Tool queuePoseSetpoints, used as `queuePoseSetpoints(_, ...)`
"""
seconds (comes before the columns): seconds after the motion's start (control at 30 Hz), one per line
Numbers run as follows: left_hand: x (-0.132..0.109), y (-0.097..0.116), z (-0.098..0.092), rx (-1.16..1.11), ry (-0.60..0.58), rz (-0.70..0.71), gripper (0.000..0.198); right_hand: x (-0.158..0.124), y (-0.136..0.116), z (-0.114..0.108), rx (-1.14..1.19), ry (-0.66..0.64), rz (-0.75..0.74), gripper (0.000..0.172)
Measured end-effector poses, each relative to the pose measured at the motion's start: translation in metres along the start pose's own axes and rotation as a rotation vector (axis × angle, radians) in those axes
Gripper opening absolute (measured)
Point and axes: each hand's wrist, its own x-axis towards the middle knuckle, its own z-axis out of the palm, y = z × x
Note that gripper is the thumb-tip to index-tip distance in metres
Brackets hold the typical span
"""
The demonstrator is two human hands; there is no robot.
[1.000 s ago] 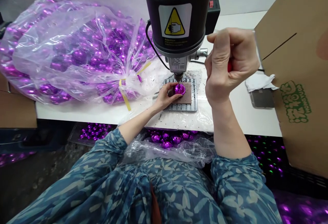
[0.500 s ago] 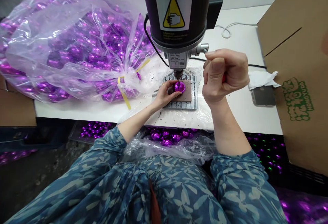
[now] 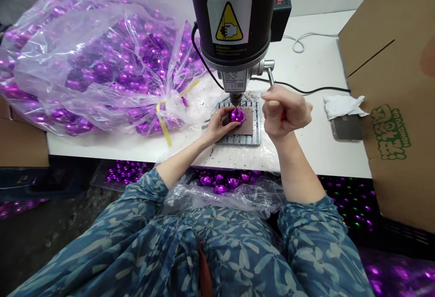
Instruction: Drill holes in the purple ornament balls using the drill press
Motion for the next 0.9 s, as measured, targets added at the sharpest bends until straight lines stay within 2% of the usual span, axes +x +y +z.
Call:
queuePoseSetpoints(0.1,0.0,0.001,0.0,-0.015,0.004,-0.01,0.05,0.013,-0.013,0.012,0.007,0.028,0.062,0.03)
queuePoseSetpoints(0.2,0.001,0.002,0.0,-0.034,-0.003,-0.01,0.05,0.045,-0.023,0.033,0.015,0.071,0.196,0.024)
queuePoseSetpoints(0.27,0.0,0.004,-0.001,-0.07,-0.006,-0.004,0.05,0.07,-0.023,0.048,0.018,0.076,0.284,0.031)
queuePoseSetpoints(0.33,-0.007,0.009,-0.006,-0.099,0.025,-0.001,0.049,0.091,-0.018,0.058,0.017,0.059,0.422,0.048)
queuePoseSetpoints(0.4,-0.02,0.017,-0.019,-0.105,0.046,0.02,0.047,0.104,-0.012,0.06,-0.016,0.032,0.536,0.058)
queuePoseSetpoints(0.43,-0.03,0.023,-0.029,-0.106,0.011,0.049,0.045,0.107,-0.009,0.059,-0.043,0.009,0.575,0.06)
queuePoseSetpoints(0.47,-0.041,0.029,-0.039,-0.108,-0.073,0.087,0.042,0.108,-0.006,0.057,-0.068,-0.008,0.596,0.061)
queuePoseSetpoints(0.5,-0.055,0.036,-0.051,-0.111,-0.214,0.137,0.038,0.107,-0.004,0.055,-0.092,-0.028,0.605,0.062)
queuePoseSetpoints(0.6,-0.095,0.055,-0.082,-0.056,-0.766,0.215,0.029,0.103,0.004,0.051,-0.132,-0.037,0.583,0.061)
queuePoseSetpoints(0.67,-0.113,0.063,-0.097,0.019,-0.944,0.18,0.026,0.101,0.009,0.053,-0.111,-0.001,0.557,0.061)
queuePoseSetpoints(0.7,-0.116,0.065,-0.103,0.044,-0.967,0.146,0.025,0.1,0.01,0.055,-0.092,0.03,0.538,0.06)
queuePoseSetpoints(0.73,-0.114,0.065,-0.108,0.057,-0.952,0.108,0.025,0.1,0.01,0.057,-0.077,0.052,0.529,0.058)
queuePoseSetpoints(0.8,-0.095,0.059,-0.115,0.066,-0.836,0.045,0.028,0.101,0.006,0.06,-0.083,0.093,0.536,0.047)
queuePoseSetpoints(0.9,-0.033,0.037,-0.118,0.152,-0.469,-0.047,0.031,0.104,-0.004,0.06,-0.137,0.058,0.666,0.029)
